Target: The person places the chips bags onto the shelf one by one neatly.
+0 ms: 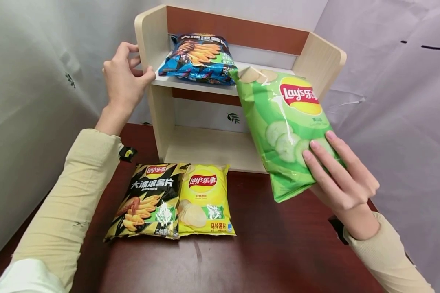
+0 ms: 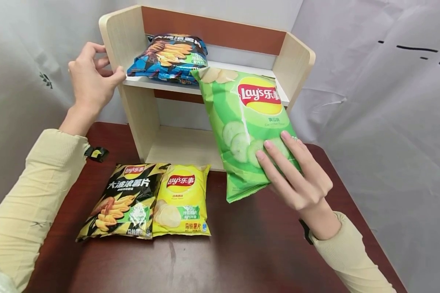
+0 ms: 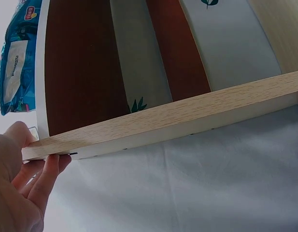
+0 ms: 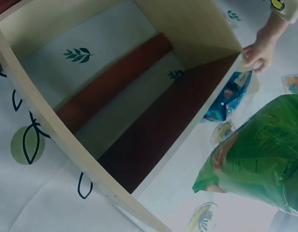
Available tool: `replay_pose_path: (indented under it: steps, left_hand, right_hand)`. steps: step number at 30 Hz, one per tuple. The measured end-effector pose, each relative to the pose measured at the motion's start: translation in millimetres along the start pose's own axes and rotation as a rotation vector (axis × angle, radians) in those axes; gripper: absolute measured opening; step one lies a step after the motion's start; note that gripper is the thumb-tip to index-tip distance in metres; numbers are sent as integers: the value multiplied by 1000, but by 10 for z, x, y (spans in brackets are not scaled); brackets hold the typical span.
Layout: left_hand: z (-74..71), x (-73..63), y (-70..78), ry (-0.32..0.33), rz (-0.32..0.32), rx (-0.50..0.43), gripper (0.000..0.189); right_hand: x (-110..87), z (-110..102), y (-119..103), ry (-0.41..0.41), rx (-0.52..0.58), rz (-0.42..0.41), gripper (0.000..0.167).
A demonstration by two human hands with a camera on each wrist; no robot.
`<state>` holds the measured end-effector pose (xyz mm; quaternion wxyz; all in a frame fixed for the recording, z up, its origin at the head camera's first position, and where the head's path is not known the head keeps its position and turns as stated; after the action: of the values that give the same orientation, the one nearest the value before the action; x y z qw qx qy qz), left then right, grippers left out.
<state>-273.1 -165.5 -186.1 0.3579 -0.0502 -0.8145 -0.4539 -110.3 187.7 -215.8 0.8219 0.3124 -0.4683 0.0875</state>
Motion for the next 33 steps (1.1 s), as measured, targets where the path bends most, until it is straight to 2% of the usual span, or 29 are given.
replay_pose_path:
  steps: [7, 11, 15, 19, 26, 33]
  left_hand:
    - [0, -3, -1, 10, 3, -14, 40]
    - [1, -3, -4, 7, 3, -18, 40]
    - [8, 0, -11, 1, 3, -19, 40]
    - [12, 3, -23, 1, 0, -11, 40]
    - [10, 11, -34, -3, -7, -8, 41]
    - [13, 14, -36, -4, -11, -10, 41]
  right_hand:
    - [-18, 77, 63, -42, -41, 40, 3]
    - [5, 147, 56, -83, -65, 94, 11]
    - [-39, 196, 124, -174, -85, 146, 25]
    - [-146, 232, 240, -272, -97, 170, 31]
    - [-268, 352, 402, -370, -167, 131, 31]
    - [-278, 424, 440, -413, -140, 112, 28]
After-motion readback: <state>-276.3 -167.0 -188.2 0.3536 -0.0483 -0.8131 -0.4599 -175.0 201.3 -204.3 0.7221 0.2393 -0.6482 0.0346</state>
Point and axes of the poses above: each hand's wrist, its own x-axis towards the middle knuckle, its own z-axis out of the palm, y = z × x, the point moved 1 cm from there along x, towards the middle knuckle, and after that the axes turned 7 degrees about -x, right-handed, at the moved point
